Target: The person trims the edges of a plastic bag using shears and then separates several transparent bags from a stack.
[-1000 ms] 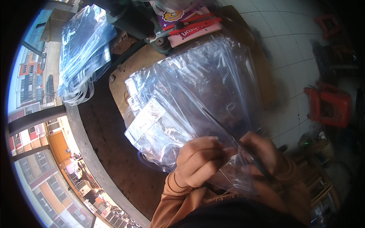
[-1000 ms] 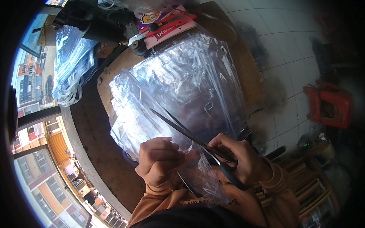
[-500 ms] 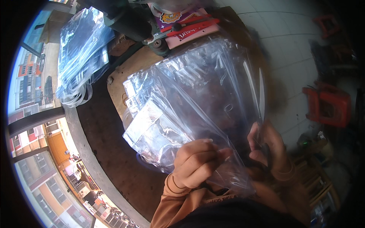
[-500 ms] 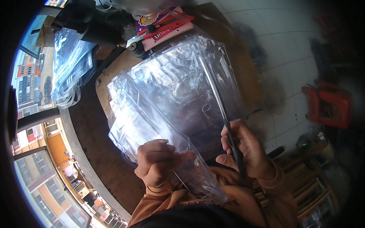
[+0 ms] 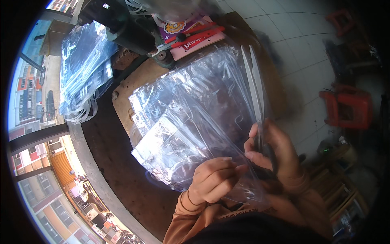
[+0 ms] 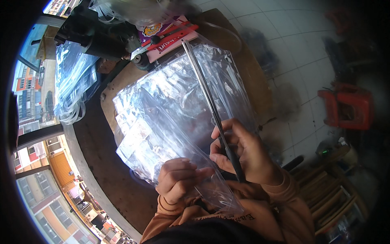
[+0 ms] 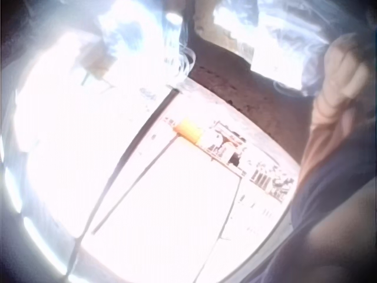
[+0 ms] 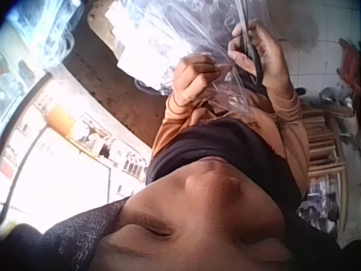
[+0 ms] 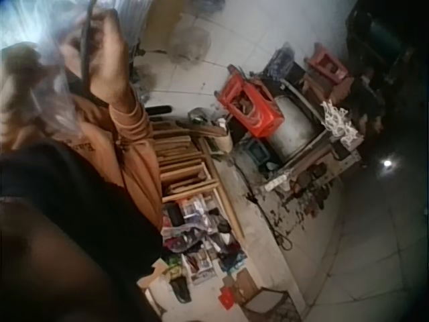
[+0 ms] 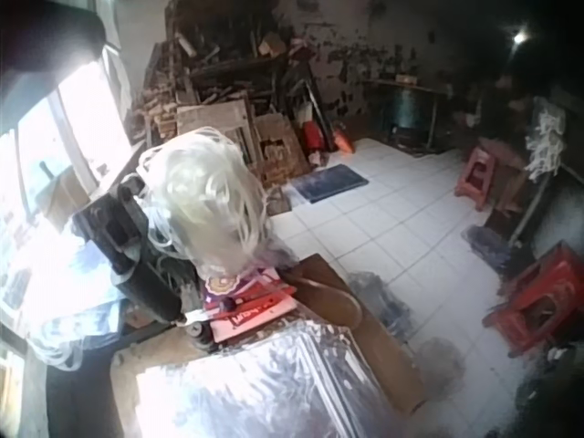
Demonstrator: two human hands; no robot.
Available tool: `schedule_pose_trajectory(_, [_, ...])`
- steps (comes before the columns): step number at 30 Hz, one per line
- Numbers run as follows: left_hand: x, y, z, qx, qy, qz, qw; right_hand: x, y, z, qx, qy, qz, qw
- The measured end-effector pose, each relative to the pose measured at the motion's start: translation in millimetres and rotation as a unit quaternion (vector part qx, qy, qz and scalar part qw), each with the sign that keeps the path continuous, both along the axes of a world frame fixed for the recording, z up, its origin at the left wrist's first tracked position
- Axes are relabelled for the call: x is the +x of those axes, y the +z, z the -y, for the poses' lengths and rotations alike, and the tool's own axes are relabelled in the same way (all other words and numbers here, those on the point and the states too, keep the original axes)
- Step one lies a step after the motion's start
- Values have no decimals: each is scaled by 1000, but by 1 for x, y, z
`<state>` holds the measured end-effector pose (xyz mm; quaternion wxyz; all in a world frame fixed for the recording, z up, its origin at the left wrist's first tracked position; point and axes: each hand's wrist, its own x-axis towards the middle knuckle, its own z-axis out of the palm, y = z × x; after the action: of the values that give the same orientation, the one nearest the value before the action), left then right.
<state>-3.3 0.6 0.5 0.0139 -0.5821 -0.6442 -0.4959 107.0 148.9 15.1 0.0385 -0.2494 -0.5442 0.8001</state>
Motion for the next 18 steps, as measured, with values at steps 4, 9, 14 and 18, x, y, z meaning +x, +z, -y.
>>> schedule_pose_trajectory(4, [-1,-2,0,-5,16,24,1000,-5,-9,-3,-5,-3,-45,999])
schedule_pose_trajectory(9, [-1,4,-3,5,43,19,999,-7,-11,-4,112,-64,-54,990])
schedule_pose_trajectory(14, [-4,1,-3,-1,69,0,998,32,-13,-5,-69,14,-2,998])
schedule_pose_trajectory(18, [-7,1,-9,10,57,-4,998,64,-9,3,-152,121,115,974])
